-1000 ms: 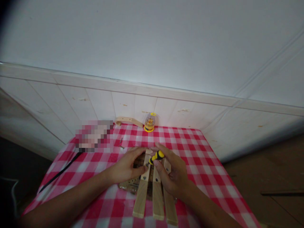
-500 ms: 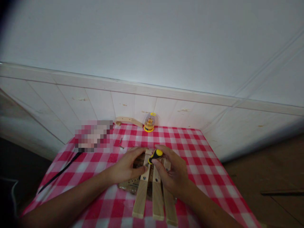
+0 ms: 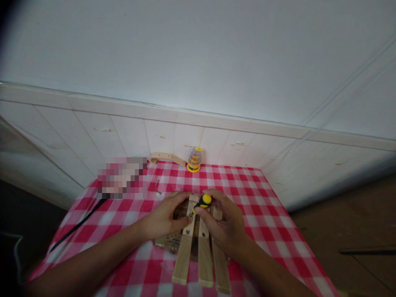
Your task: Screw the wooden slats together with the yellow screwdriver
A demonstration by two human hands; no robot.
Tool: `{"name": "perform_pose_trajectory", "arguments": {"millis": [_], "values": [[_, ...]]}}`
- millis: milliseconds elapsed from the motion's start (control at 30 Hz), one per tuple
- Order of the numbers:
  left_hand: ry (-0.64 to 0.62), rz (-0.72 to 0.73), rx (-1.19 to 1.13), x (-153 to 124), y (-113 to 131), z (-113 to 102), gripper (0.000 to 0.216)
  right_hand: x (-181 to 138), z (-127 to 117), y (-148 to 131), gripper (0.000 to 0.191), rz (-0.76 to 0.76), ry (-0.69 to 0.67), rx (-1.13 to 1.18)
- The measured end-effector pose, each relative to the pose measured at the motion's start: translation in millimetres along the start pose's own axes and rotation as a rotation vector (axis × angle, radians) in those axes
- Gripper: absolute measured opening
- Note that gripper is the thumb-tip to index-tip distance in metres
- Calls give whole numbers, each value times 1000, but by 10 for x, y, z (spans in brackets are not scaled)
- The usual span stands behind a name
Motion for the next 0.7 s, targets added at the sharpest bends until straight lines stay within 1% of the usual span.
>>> {"name": "perform_pose_trajectory", "arguments": {"millis": [233, 433, 600, 700], "values": [[0, -7, 11, 0, -7, -1, 54, 12, 7, 11, 32, 23, 3, 50], [-4, -11, 1, 3, -13, 5, 55, 3, 12, 35, 30, 57, 5, 47], [2, -6, -4, 2, -15, -1, 57, -20, -9, 39, 32, 32, 30, 46], [-3, -21, 5, 1, -15, -4, 54, -13, -32, 31, 32, 31, 51, 95]]}}
Point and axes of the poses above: each hand's wrist, its own x-axis towards the middle knuckle, its own z-axis out of the palm, y = z × x, the point moved 10 cm from there along x, towards the middle knuckle, and after that the axes turned 6 degrees about -z, right-handed, at the moved point
